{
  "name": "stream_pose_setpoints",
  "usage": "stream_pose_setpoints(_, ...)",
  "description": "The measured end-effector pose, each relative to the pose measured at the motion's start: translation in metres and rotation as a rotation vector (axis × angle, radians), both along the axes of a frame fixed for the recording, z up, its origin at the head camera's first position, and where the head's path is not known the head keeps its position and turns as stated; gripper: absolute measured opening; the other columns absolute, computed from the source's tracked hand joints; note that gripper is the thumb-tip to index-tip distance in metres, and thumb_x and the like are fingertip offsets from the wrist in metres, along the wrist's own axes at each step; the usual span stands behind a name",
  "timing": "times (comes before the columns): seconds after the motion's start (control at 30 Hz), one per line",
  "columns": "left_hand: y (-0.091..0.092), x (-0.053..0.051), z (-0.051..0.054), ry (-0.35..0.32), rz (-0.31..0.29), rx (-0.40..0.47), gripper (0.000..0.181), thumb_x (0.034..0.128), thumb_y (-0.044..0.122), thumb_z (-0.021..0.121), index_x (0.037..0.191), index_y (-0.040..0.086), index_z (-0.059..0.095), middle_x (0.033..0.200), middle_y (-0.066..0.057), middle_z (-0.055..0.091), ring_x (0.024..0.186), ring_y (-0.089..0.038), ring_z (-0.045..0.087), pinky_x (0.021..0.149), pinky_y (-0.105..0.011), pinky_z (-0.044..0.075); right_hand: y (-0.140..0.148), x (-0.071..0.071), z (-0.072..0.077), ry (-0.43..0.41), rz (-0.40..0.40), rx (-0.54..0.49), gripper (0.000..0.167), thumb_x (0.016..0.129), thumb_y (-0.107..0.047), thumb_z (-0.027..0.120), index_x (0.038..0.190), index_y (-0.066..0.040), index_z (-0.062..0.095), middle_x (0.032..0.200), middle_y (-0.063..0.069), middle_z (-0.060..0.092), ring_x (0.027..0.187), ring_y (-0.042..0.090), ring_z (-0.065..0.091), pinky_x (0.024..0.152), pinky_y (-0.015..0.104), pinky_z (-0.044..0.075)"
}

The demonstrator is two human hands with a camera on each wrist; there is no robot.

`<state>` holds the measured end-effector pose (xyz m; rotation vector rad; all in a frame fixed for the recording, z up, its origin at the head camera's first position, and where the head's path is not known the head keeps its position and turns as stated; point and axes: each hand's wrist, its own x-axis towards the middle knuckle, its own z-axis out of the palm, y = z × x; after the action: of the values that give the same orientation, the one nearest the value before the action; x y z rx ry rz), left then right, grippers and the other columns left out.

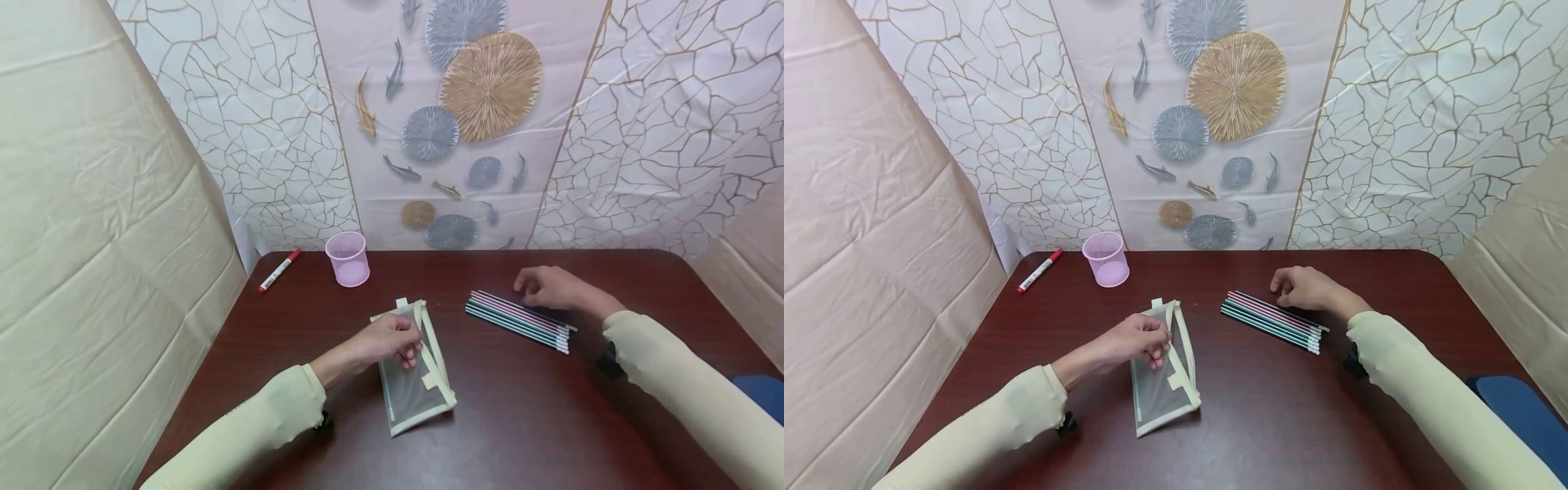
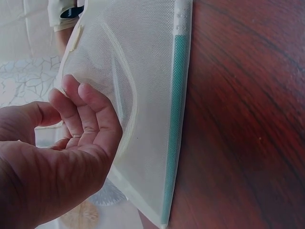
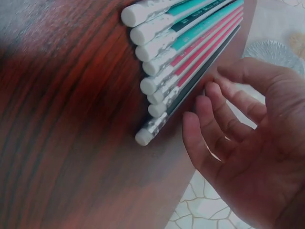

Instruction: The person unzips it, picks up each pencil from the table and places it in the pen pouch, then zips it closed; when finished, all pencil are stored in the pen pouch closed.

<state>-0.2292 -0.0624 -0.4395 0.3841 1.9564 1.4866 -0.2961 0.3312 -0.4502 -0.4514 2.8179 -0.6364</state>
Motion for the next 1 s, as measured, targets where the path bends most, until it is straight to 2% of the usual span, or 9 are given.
stream_pose_setpoints(0.13, 0.000, -0.001, 0.000, 0.003, -0.003, -0.005, 0.017, 0.0959, 0.008, 0.053, 0.087, -0.001, 0.064, 0.064, -0.002, 0.060, 0.061, -0.010, 0.065, 0.061, -0.023, 0.058, 0.002, 0.001, 0.000, -0.044, -0.005, -0.051, 0.027, 0.091, -0.019, 0.080, 0.114, -0.009, 0.069, 0.086, 0.002, 0.071, 0.069, 0.015, 0.058, 0.064, 0.031, 0.048)
stream_pose_setpoints(0.33, 0.000, -0.001, 0.000, 0.010, -0.004, -0.013, 0.018, 0.0962, 0.008, 0.053, 0.086, 0.000, 0.064, 0.063, -0.002, 0.060, 0.061, -0.010, 0.065, 0.061, -0.023, 0.057, 0.000, 0.001, 0.000, -0.094, 0.010, -0.089, 0.027, 0.090, -0.015, 0.081, 0.113, -0.008, 0.069, 0.087, 0.003, 0.070, 0.069, 0.016, 0.059, 0.062, 0.030, 0.050)
stream_pose_setpoints(0.53, 0.000, -0.002, 0.001, 0.014, -0.006, -0.016, 0.018, 0.0965, 0.008, 0.053, 0.087, -0.001, 0.065, 0.063, -0.002, 0.059, 0.061, -0.010, 0.065, 0.061, -0.023, 0.058, -0.003, -0.002, -0.001, -0.048, 0.065, -0.061, 0.023, 0.088, -0.004, 0.077, 0.109, -0.010, 0.069, 0.089, 0.004, 0.069, 0.078, 0.016, 0.059, 0.068, 0.032, 0.049)
stream_pose_setpoints(0.67, 0.000, -0.002, 0.002, 0.009, -0.007, -0.015, 0.018, 0.0972, 0.009, 0.053, 0.086, 0.000, 0.064, 0.063, -0.002, 0.060, 0.061, -0.010, 0.065, 0.061, -0.023, 0.058, -0.005, -0.005, 0.000, -0.021, 0.049, -0.001, 0.021, 0.089, -0.002, 0.074, 0.107, -0.011, 0.068, 0.091, 0.004, 0.071, 0.078, 0.016, 0.060, 0.066, 0.032, 0.049)
stream_pose_setpoints(0.77, 0.000, -0.002, 0.002, 0.005, -0.005, -0.012, 0.018, 0.0979, 0.009, 0.053, 0.086, 0.000, 0.064, 0.063, -0.002, 0.060, 0.061, -0.010, 0.065, 0.060, -0.023, 0.057, -0.008, -0.004, 0.004, 0.037, 0.024, 0.072, 0.022, 0.088, -0.005, 0.076, 0.107, -0.012, 0.069, 0.091, 0.003, 0.072, 0.077, 0.016, 0.061, 0.064, 0.032, 0.049)
stream_pose_setpoints(0.87, 0.000, -0.002, 0.003, 0.003, 0.000, -0.010, 0.019, 0.0985, 0.010, 0.054, 0.086, 0.000, 0.064, 0.064, -0.002, 0.059, 0.061, -0.010, 0.065, 0.061, -0.023, 0.057, -0.013, -0.001, 0.013, 0.158, -0.005, 0.136, 0.026, 0.085, -0.009, 0.078, 0.108, -0.014, 0.069, 0.090, 0.002, 0.073, 0.076, 0.018, 0.063, 0.064, 0.036, 0.050)
stream_pose_setpoints(0.93, 0.000, -0.002, 0.003, 0.002, 0.002, -0.012, 0.019, 0.0992, 0.010, 0.054, 0.086, 0.001, 0.064, 0.064, -0.002, 0.060, 0.061, -0.010, 0.065, 0.061, -0.023, 0.057, -0.018, 0.003, 0.020, 0.241, -0.032, 0.128, 0.028, 0.084, -0.011, 0.080, 0.110, -0.014, 0.069, 0.091, 0.002, 0.074, 0.078, 0.019, 0.065, 0.066, 0.040, 0.052)
stream_pose_setpoints(1.0, -0.001, -0.002, 0.002, 0.002, 0.005, -0.015, 0.019, 0.0992, 0.011, 0.055, 0.086, 0.001, 0.064, 0.064, -0.002, 0.060, 0.061, -0.010, 0.065, 0.061, -0.023, 0.058, -0.026, 0.009, 0.028, 0.294, -0.060, 0.072, 0.029, 0.083, -0.013, 0.080, 0.111, -0.014, 0.070, 0.091, 0.001, 0.075, 0.082, 0.021, 0.068, 0.071, 0.043, 0.053)
